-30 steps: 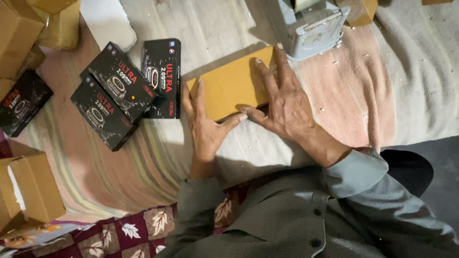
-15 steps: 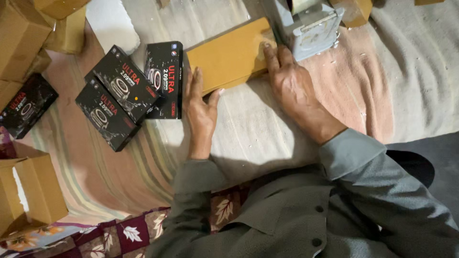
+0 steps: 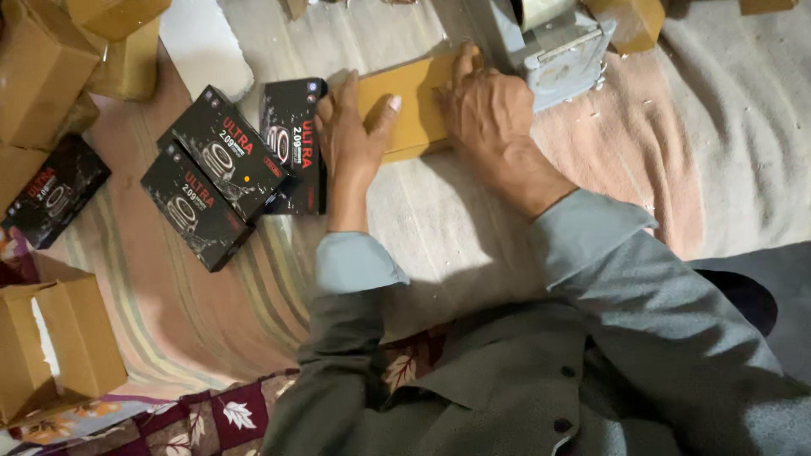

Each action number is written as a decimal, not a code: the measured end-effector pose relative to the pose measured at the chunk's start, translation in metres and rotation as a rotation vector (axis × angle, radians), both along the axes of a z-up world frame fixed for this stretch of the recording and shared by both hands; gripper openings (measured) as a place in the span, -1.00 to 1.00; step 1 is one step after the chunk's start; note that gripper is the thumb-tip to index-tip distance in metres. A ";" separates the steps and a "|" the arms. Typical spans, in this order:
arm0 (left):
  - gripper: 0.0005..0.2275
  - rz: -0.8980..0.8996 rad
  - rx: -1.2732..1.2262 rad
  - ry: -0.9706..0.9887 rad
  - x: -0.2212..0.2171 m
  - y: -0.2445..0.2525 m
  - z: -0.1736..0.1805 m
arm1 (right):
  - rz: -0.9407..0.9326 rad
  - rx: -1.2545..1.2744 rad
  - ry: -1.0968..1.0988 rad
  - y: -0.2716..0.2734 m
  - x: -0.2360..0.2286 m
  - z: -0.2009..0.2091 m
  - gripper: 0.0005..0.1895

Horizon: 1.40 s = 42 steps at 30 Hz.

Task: The person unpacks smartwatch boxes, removes the watch, strap, and charger, then repacks them into a cardboard shipping box and seals it with tape. This process is repeated for multiple units.

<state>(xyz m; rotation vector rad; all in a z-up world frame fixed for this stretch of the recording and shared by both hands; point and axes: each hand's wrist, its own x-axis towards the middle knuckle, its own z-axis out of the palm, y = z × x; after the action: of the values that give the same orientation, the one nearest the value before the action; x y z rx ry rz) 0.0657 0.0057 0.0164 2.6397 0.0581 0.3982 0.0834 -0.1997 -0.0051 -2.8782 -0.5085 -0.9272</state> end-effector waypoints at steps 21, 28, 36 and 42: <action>-0.53 0.253 0.299 -0.150 -0.041 -0.036 -0.006 | -0.228 0.009 0.159 0.017 -0.031 0.000 -0.21; -0.58 0.262 0.224 -0.035 -0.030 -0.022 -0.001 | -0.181 0.103 0.333 0.017 -0.026 0.011 -0.46; -0.58 0.284 0.260 -0.017 -0.042 -0.033 0.007 | -0.127 0.128 0.264 0.029 -0.045 0.036 -0.36; -0.60 0.111 0.292 -0.159 -0.051 -0.036 0.000 | -0.078 0.152 0.321 0.033 -0.045 0.039 -0.50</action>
<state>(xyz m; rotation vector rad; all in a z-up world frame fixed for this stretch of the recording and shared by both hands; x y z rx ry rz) 0.0142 -0.0302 0.0164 2.8874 0.1022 0.7011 0.0383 -0.1666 0.0336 -2.8431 -0.2856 -0.4705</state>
